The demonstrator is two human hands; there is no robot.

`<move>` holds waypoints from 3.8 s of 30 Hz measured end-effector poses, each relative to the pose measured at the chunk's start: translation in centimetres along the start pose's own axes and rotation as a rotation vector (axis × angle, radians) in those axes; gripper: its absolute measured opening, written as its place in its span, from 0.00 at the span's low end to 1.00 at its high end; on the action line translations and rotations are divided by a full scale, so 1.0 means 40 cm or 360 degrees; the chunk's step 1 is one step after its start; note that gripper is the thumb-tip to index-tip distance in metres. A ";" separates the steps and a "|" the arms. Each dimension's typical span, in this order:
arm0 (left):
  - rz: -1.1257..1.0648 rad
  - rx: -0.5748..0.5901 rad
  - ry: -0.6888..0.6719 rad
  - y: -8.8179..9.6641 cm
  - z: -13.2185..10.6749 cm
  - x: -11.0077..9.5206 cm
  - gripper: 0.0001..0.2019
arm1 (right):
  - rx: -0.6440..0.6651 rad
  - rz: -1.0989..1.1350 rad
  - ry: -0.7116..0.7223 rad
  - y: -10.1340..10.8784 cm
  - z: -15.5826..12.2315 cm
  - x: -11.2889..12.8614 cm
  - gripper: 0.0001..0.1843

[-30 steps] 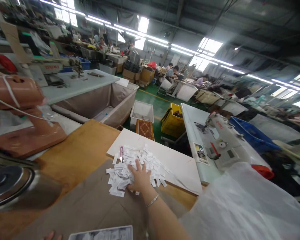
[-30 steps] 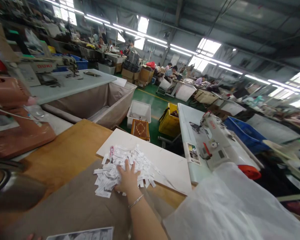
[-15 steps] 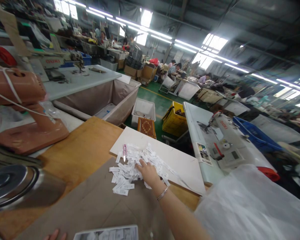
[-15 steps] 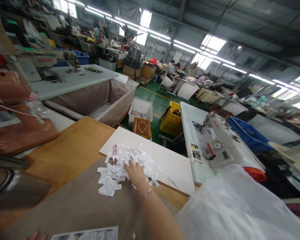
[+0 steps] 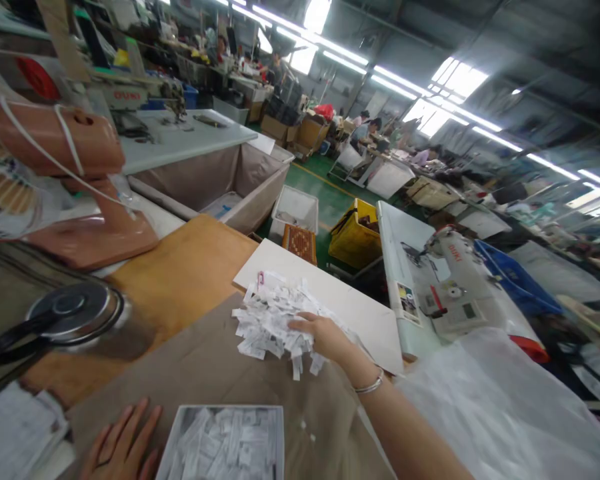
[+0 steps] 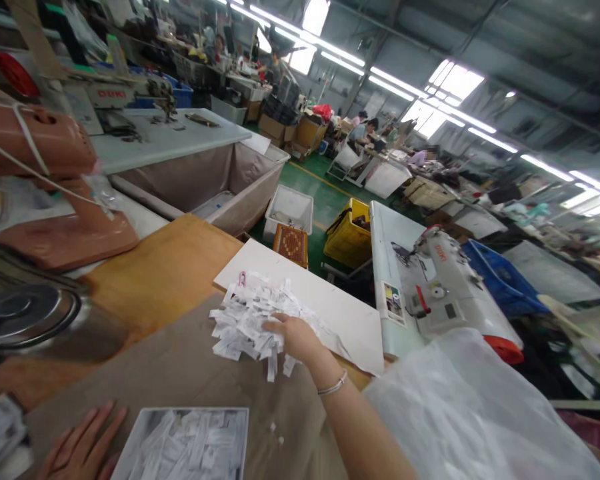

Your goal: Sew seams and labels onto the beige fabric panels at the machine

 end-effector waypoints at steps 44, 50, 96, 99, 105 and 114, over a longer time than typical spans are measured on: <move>-0.0824 0.0709 -0.0374 0.133 0.131 -0.241 0.59 | -0.0055 0.0137 0.0189 -0.185 -0.101 0.537 0.26; -0.0660 0.0853 -0.0254 0.133 0.153 -0.288 0.45 | 0.0151 0.0643 0.0365 -0.157 -0.108 0.484 0.41; -0.0785 0.0503 0.0037 0.247 0.197 -0.214 0.23 | -0.0876 0.0712 -0.0558 -0.185 -0.274 0.322 0.27; -0.0644 0.0879 -0.0030 0.206 0.180 -0.261 0.16 | -0.0724 0.0841 -0.0665 -0.246 -0.248 0.342 0.31; -0.0669 0.1202 -0.0079 0.067 0.241 -0.394 0.11 | -0.0620 0.0932 -0.0576 -0.313 -0.198 0.400 0.32; -0.1050 0.0693 -0.0128 0.290 0.229 -0.273 0.11 | -0.1010 0.0602 -0.0416 -0.180 -0.239 0.390 0.27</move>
Point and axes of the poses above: each hand's wrist, its own z-axis towards the middle knuckle, its own y-axis out of the back of the hand, x = y × z, the point moved 5 cm from there along z, towards the middle knuckle, and after that the axes turned 10 degrees about -z, right-handed, at the moved point
